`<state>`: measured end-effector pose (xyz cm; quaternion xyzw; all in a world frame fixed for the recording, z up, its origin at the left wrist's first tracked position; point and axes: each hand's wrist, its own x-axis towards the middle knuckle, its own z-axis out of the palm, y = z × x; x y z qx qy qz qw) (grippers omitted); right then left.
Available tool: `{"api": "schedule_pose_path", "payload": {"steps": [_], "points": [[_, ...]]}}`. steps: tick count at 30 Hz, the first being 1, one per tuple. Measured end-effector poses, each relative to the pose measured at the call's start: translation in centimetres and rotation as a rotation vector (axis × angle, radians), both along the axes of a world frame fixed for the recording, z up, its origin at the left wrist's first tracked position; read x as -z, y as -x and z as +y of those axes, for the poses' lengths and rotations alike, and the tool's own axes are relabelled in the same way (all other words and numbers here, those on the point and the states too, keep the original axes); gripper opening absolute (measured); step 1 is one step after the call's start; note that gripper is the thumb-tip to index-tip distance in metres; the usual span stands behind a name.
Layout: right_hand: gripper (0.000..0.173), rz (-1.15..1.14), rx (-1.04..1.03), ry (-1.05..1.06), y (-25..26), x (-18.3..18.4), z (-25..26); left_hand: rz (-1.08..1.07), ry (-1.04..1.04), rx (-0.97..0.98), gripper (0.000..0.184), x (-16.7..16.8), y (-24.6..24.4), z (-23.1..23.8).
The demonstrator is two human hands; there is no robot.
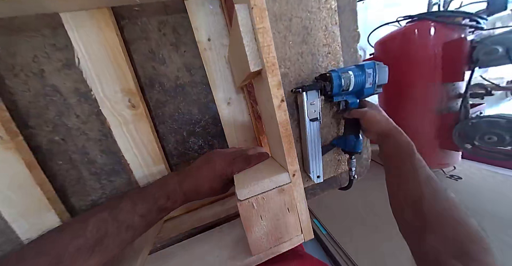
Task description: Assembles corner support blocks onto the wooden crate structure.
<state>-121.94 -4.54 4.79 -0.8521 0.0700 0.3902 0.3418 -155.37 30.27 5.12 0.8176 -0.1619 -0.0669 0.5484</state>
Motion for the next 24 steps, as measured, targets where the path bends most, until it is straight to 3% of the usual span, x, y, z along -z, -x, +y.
{"api": "schedule_pose_path", "payload": {"steps": [3, 5, 9, 11, 13, 15, 18, 21, 24], "points": [[0.038, 0.051, 0.036, -0.061, -1.2, 1.0, 0.3, -0.082, 0.009, -0.006, 0.063, 0.6, -0.1, -0.1], [0.037, -0.01, -0.002, 0.031, -1.0, 0.3, 1.0, -0.117, 0.005, -0.008, 0.06, 0.8, 0.1, -0.3], [0.038, -0.249, -0.248, 0.418, 0.6, -7.0, 5.3, -0.167, 0.026, -0.02, 0.049, 1.9, -0.3, -0.4], [0.041, -0.348, -0.342, 0.494, 1.7, -10.5, 7.7, -0.144, 0.09, -0.021, 0.048, 3.0, -0.4, -0.7], [0.04, -0.35, -0.409, 0.394, 2.2, -12.2, 9.3, -0.134, 0.148, -0.028, 0.049, 4.1, -0.6, -1.0], [0.03, -0.231, -0.406, 0.131, 2.6, -12.9, 9.8, -0.156, 0.172, -0.037, 0.05, 4.8, -0.8, -1.3], [0.022, -0.091, -0.373, -0.072, 3.5, -12.6, 9.7, -0.208, 0.181, -0.07, 0.046, 5.0, -0.6, -1.4], [0.027, -0.078, -0.396, -0.061, 4.5, -12.6, 10.0, -0.243, 0.17, -0.085, 0.046, 5.2, -0.6, -1.6], [0.026, -0.158, -0.448, 0.092, 5.6, -14.6, 11.8, -0.282, 0.169, -0.114, 0.046, 4.9, -0.8, -1.6]]}}
